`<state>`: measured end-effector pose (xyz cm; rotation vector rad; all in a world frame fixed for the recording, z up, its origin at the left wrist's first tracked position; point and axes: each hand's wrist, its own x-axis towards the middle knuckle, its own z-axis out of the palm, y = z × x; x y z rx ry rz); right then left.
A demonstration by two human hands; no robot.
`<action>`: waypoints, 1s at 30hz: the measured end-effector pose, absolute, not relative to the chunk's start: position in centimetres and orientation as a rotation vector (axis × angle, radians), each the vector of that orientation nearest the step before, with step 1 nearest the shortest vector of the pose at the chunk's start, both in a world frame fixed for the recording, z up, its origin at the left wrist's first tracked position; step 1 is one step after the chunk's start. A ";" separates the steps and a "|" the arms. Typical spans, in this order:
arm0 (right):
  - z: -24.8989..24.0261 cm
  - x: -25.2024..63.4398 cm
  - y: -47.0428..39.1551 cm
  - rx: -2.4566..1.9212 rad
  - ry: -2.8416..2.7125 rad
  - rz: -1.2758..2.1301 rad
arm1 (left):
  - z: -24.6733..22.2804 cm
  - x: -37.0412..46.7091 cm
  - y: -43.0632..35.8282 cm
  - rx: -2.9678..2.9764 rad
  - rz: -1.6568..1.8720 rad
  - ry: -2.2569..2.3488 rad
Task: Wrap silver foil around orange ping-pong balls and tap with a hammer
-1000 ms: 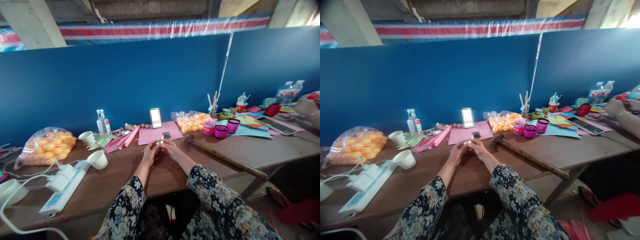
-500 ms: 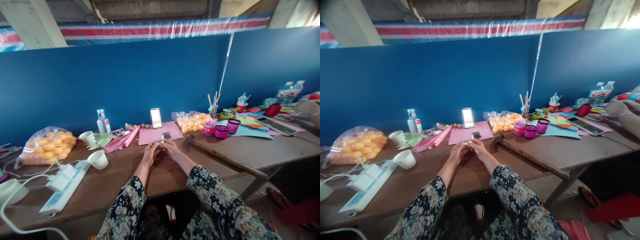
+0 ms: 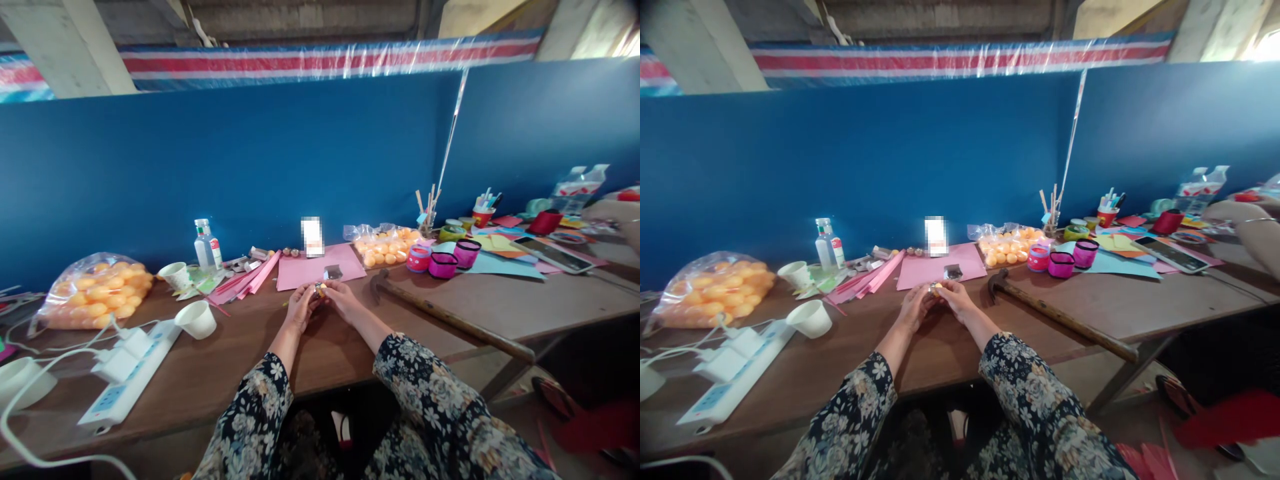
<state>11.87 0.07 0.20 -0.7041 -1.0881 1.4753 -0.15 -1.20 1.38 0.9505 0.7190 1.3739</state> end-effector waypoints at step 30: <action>4.6 27.6 -6.6 -2.052 -2.040 0.013 | 0.4 -0.4 -0.3 0.840 1.456 0.658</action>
